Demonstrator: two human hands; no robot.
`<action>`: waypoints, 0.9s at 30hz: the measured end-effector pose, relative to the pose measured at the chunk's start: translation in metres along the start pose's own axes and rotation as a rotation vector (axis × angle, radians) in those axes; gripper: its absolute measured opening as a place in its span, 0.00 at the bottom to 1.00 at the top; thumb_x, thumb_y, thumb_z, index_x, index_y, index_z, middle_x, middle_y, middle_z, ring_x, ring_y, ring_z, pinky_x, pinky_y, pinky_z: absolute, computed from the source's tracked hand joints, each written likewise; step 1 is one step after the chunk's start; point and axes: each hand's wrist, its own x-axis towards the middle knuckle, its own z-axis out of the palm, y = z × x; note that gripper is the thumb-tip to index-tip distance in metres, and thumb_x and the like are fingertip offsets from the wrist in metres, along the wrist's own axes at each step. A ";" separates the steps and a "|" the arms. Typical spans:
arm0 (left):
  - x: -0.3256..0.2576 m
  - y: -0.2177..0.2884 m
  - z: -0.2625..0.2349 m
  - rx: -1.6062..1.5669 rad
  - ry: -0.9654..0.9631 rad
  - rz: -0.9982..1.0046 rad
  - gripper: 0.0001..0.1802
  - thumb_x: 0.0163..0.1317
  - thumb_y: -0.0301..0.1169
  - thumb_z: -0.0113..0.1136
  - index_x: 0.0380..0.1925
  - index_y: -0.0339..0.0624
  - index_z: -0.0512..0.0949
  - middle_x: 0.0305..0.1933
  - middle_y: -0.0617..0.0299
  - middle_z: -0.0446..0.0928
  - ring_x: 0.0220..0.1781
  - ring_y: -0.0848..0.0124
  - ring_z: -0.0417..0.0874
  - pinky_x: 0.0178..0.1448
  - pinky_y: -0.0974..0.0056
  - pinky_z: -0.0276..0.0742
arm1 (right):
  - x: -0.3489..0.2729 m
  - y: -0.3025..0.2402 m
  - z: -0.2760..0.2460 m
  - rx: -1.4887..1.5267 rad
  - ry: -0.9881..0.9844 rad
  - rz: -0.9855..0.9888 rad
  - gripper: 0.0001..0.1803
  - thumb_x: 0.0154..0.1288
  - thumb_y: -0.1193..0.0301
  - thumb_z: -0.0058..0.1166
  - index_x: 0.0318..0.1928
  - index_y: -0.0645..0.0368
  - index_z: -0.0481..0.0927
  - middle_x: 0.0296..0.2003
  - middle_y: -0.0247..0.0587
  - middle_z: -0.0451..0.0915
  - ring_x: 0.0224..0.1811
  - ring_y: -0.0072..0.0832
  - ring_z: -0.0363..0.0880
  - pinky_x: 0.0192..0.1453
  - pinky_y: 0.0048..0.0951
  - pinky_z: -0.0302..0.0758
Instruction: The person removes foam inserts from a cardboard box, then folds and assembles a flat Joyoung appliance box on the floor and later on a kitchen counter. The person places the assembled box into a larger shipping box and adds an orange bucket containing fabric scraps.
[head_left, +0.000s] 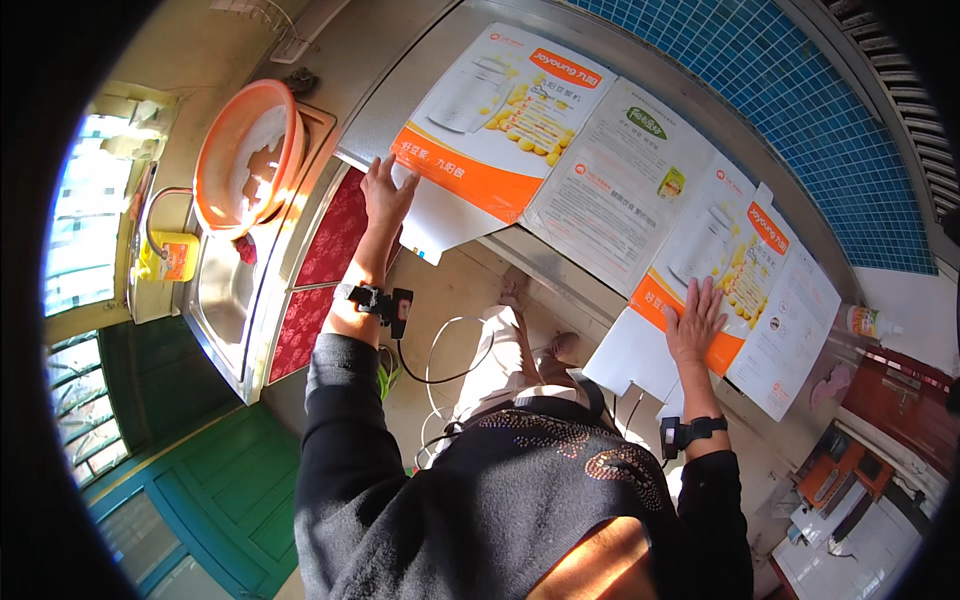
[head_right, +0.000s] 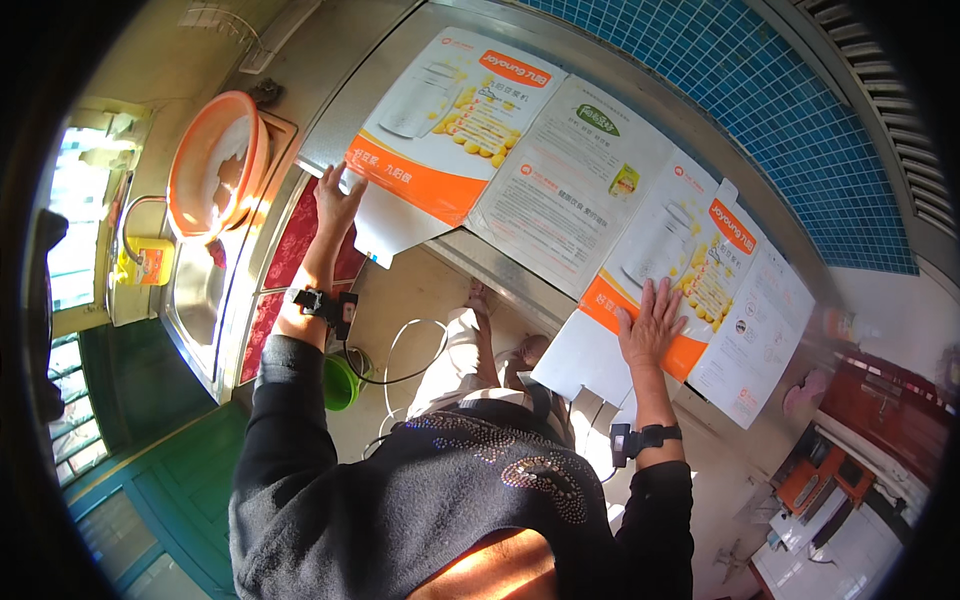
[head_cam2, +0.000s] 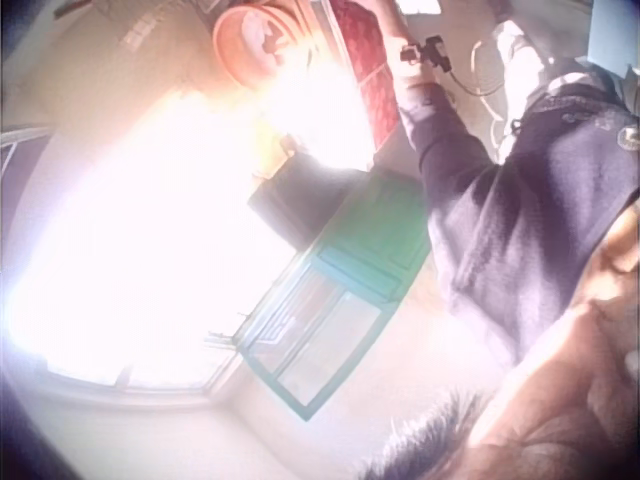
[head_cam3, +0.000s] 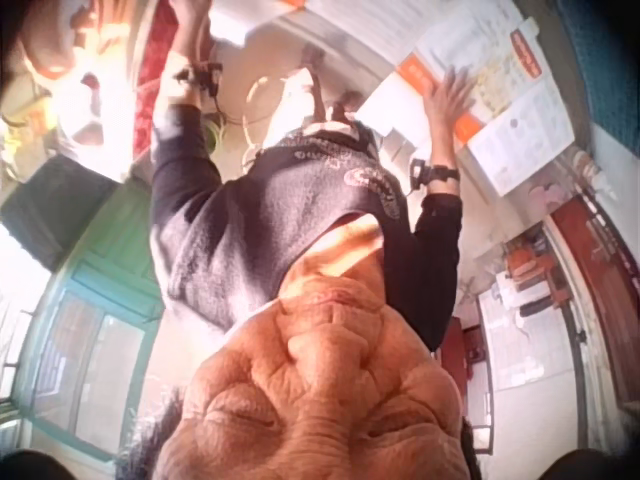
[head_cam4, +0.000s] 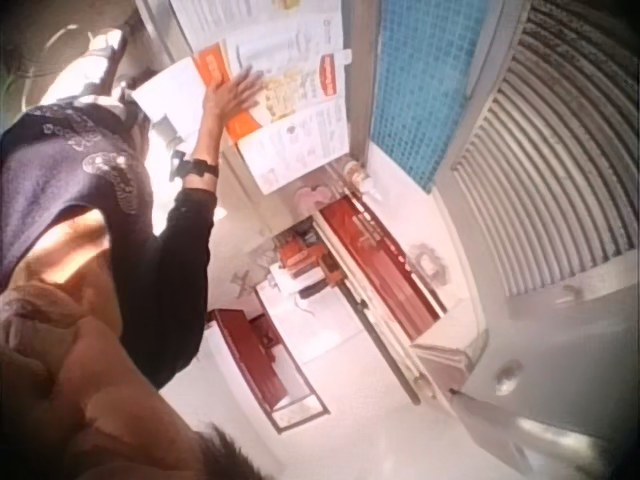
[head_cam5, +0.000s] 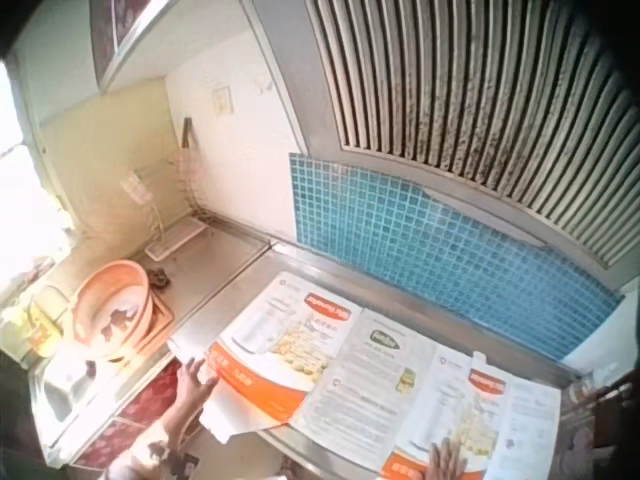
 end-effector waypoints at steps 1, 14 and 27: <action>-0.015 -0.003 -0.012 0.069 -0.070 -0.040 0.35 0.50 0.42 0.65 0.58 0.41 0.68 0.64 0.39 0.59 0.64 0.44 0.60 0.66 0.49 0.59 | -0.002 0.002 -0.004 0.025 -0.041 0.005 0.41 0.60 0.46 0.46 0.69 0.46 0.51 0.72 0.38 0.39 0.74 0.48 0.31 0.67 0.67 0.35; 0.068 0.013 -0.040 0.372 -0.557 0.260 0.63 0.28 0.39 0.77 0.68 0.63 0.50 0.75 0.57 0.37 0.74 0.44 0.36 0.65 0.32 0.54 | 0.032 -0.135 -0.099 0.457 0.198 -0.211 0.44 0.44 0.65 0.67 0.62 0.59 0.61 0.66 0.47 0.56 0.68 0.46 0.54 0.69 0.44 0.53; 0.131 -0.026 -0.029 0.102 -0.526 0.548 0.62 0.23 0.32 0.77 0.66 0.60 0.57 0.73 0.49 0.40 0.66 0.46 0.55 0.64 0.53 0.69 | 0.119 -0.317 -0.048 0.033 0.021 -0.332 0.36 0.51 0.67 0.58 0.62 0.56 0.62 0.66 0.46 0.55 0.69 0.46 0.51 0.66 0.50 0.57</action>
